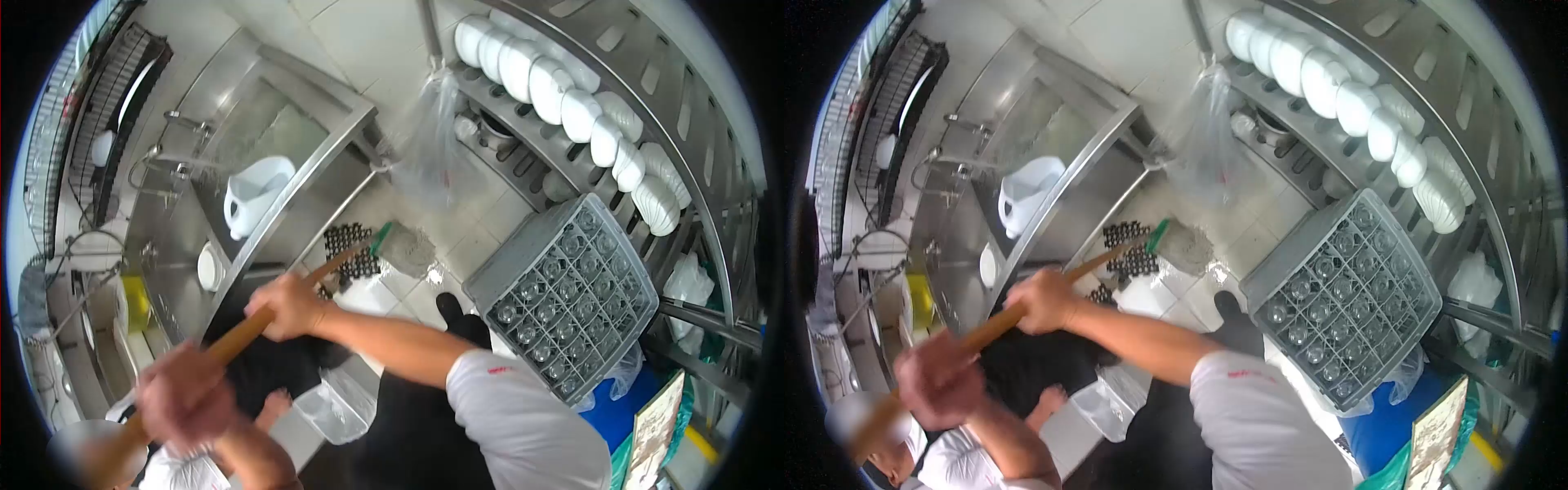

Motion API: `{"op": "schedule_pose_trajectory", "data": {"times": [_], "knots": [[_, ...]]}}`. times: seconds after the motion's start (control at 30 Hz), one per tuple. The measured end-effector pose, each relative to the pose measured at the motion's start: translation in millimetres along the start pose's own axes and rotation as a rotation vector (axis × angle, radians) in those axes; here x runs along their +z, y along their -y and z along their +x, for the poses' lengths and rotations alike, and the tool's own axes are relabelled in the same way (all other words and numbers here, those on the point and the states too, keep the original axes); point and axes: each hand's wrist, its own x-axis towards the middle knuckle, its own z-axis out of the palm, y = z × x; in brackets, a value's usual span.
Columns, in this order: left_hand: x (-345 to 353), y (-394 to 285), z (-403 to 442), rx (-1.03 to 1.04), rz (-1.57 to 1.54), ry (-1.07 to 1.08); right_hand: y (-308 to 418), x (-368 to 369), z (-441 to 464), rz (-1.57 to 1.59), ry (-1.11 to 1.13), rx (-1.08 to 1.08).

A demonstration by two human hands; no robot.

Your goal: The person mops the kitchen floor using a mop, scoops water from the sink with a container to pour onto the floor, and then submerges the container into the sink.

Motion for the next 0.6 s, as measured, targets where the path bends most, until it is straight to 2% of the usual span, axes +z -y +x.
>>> {"op": "schedule_pose_trajectory", "data": {"times": [0.07, 0.1, 0.13, 0.17, 0.2, 0.23, 0.27, 0.3, 0.33, 0.37, 0.43, 0.47, 0.5, 0.53, 0.57, 0.6], "knots": [[-3, -48, 15, -0.010, -0.176, -0.072, 37, 7, 9, -0.023, -0.036, 0.029], [0, -49, 17, 0.073, -0.194, -0.036, 39, 7, 11, -0.060, -0.035, 0.015], [-13, 8, -9, 0.293, 0.044, -0.158, 18, 1, 2, -0.068, -0.067, 0.024], [-7, 39, -28, 0.240, 0.083, -0.139, -17, -8, -25, -0.073, -0.099, 0.040], [-1, 70, -46, 0.188, 0.123, -0.118, -61, -21, -64, -0.133, -0.006, 0.178], [29, 71, -55, -0.127, -0.038, 0.057, -92, -36, -93, -0.193, 0.080, 0.315], [36, 69, -53, -0.110, -0.048, 0.173, -96, -50, -102, -0.211, 0.092, 0.324], [43, 58, -60, -0.102, -0.042, 0.249, -90, -57, -116, -0.213, 0.143, 0.343], [47, 42, -57, -0.114, 0.013, 0.244, -68, -48, -120, -0.180, 0.107, 0.315], [50, 20, -50, -0.033, 0.131, 0.238, -47, -58, -97, -0.187, 0.048, 0.253], [46, -14, -39, 0.196, 0.135, -0.095, -14, -55, -72, -0.208, -0.138, 0.174], [20, -40, -28, 0.114, 0.068, 0.111, -9, -43, -65, -0.229, -0.181, 0.132], [28, -69, -13, 0.036, -0.010, 0.127, -4, -31, -58, -0.247, -0.227, 0.092], [23, -86, 0, 0.072, -0.188, 0.162, 11, -25, -48, -0.210, -0.210, 0.070], [21, -104, 4, 0.147, -0.147, 0.040, 29, -23, -33, -0.174, -0.193, 0.042], [18, -123, 6, 0.188, -0.120, 0.042, 44, -23, -22, -0.101, -0.104, 0.027]]}}
